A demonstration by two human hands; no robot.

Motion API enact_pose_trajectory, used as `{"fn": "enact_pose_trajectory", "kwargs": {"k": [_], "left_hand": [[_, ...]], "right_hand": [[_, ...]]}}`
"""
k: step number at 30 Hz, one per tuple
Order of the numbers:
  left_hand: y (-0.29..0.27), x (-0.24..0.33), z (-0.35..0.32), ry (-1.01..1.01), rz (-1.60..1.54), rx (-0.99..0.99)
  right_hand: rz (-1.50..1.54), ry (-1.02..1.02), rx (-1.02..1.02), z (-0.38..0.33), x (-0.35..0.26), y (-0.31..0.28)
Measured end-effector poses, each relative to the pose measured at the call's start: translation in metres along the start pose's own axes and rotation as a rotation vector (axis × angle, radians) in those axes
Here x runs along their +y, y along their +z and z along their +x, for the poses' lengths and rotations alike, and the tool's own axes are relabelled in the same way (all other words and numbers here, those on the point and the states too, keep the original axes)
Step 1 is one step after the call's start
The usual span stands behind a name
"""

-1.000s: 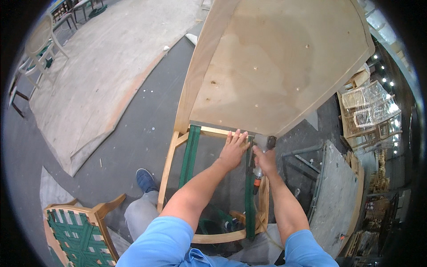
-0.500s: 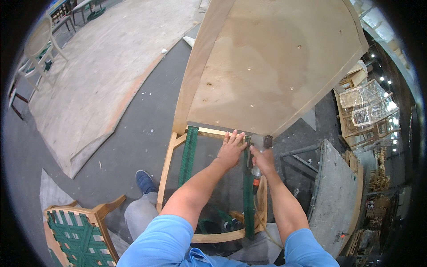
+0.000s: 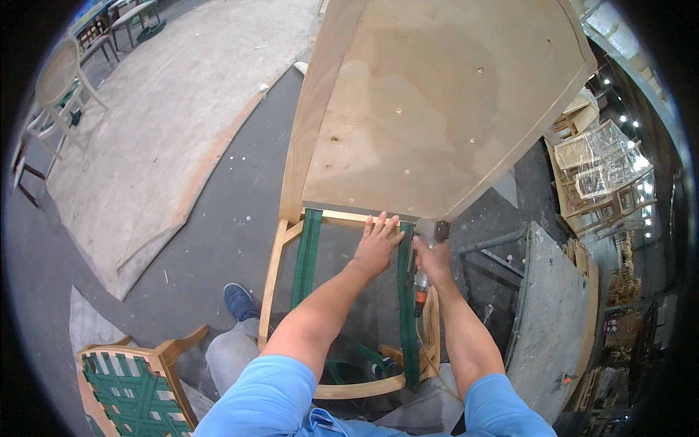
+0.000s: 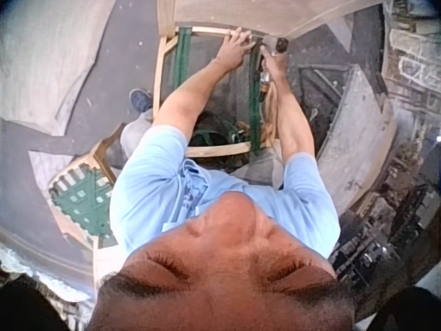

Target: The person attaches green straps to a wooden chair frame by hand, positioning each strap and securing it with a pneumatic staple gun. The person works on multiple straps in sequence, adjusting their placement and stapling them to the frame.

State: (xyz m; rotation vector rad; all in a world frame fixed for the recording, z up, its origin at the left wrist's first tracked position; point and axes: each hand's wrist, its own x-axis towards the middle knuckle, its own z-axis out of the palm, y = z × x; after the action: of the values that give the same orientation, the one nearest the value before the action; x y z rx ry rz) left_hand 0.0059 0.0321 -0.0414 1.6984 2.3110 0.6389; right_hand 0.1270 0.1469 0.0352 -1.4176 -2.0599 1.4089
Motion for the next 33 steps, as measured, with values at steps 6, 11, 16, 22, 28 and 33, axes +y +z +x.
{"fn": "enact_pose_trajectory", "kwargs": {"k": [6,11,16,22,28,33], "left_hand": [[-0.011,0.004,0.0,-0.016,0.018,-0.077],[-0.015,0.004,0.003,-0.013,0.06,-0.079],[-0.013,0.003,0.017,-0.014,-0.067,0.032],[-0.03,0.043,0.028,-0.123,0.108,-0.109],[-0.058,0.086,0.025,-0.344,0.052,-0.254],[-0.039,0.11,-0.076,-0.618,-0.847,-0.337]], "right_hand": [[-0.156,-0.002,0.021,-0.002,-0.008,-0.003],[0.065,-0.046,-0.041,-0.058,-0.022,-0.054],[0.187,-0.007,0.109,-0.184,-0.018,-0.183],[0.374,0.158,0.583,-0.365,0.051,-0.307],[0.792,0.321,0.948,-0.49,0.161,-0.321],[1.079,0.429,1.188,-0.551,0.279,-0.361]]}}
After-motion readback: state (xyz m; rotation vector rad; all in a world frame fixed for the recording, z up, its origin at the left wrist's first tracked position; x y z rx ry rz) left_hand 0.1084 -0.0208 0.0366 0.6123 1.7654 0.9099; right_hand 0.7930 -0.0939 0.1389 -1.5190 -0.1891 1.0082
